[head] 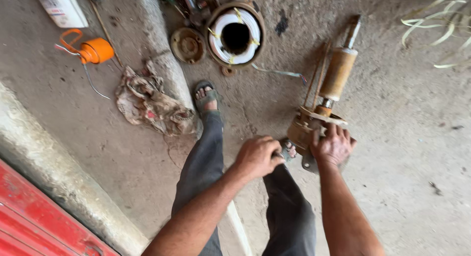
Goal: The person sits on the floor and uses a wrench and hammer to loosen and remove bolts from a cylindrical electric motor housing. They then pull out the internal rotor and stator components, separating the motor into its main parts.
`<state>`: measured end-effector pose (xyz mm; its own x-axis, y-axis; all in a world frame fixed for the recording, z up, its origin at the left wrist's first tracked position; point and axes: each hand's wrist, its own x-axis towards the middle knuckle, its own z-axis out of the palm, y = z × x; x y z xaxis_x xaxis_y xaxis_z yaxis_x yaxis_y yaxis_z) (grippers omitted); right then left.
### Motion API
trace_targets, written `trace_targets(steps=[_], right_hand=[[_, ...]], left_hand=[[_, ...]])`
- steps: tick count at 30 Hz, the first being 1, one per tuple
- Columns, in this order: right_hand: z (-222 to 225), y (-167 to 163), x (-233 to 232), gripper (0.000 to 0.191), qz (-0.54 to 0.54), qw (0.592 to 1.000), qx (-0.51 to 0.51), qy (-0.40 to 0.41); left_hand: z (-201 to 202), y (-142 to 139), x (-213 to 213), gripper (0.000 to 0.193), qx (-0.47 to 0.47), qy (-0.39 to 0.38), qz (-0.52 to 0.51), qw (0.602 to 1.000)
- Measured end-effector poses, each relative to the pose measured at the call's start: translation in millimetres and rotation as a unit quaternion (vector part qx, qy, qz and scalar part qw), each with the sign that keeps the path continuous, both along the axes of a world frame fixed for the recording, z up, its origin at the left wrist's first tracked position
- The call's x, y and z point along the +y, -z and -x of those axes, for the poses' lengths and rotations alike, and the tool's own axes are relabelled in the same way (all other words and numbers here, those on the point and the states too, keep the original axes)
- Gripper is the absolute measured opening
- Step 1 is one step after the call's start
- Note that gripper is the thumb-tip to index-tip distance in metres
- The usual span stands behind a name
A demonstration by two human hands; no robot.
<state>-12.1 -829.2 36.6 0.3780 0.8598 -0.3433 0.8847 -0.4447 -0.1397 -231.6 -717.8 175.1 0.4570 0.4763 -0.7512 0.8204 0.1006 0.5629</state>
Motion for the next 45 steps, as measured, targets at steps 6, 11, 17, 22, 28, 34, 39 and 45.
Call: trace_targets(steps=[6, 11, 17, 22, 28, 34, 39, 45], right_hand=[[2.2, 6.7, 1.5, 0.024, -0.004, 1.0, -0.012, -0.017], [4.2, 4.7, -7.1, 0.022, 0.024, 1.0, -0.003, 0.007], [11.3, -12.5, 10.9, 0.02, 0.016, 1.0, -0.008, -0.009], [19.3, -24.9, 35.0, 0.02, 0.05, 0.997, 0.003, 0.052], [10.0, -6.1, 11.0, 0.028, 0.093, 0.994, -0.039, 0.032], [1.5, 10.7, 1.4, 0.043, 0.192, 0.977, -0.088, 0.026], [4.7, 13.7, 3.8, 0.045, 0.191, 0.976, -0.085, 0.065], [5.1, 0.4, 27.5, 0.049, 0.214, 0.971, -0.075, 0.081]], left_hand=[[16.3, 30.1, 33.4, 0.036, -0.043, 0.109, 0.008, 0.993], [45.3, 34.8, 45.5, 0.037, -0.053, 0.115, 0.016, 0.992], [60.6, 27.0, 95.5, 0.044, -0.103, 0.205, 0.029, 0.973], [66.3, 9.8, 140.9, 0.039, -0.152, 0.249, -0.01, 0.957], [76.0, 4.9, 180.1, 0.043, -0.169, 0.336, 0.026, 0.926], [98.4, -0.9, 227.0, 0.019, -0.328, 0.155, -0.15, 0.92], [107.6, 34.1, 287.5, 0.015, -0.369, -0.007, -0.343, 0.864], [103.3, 71.8, 327.9, 0.03, -0.199, -0.029, -0.239, 0.95]])
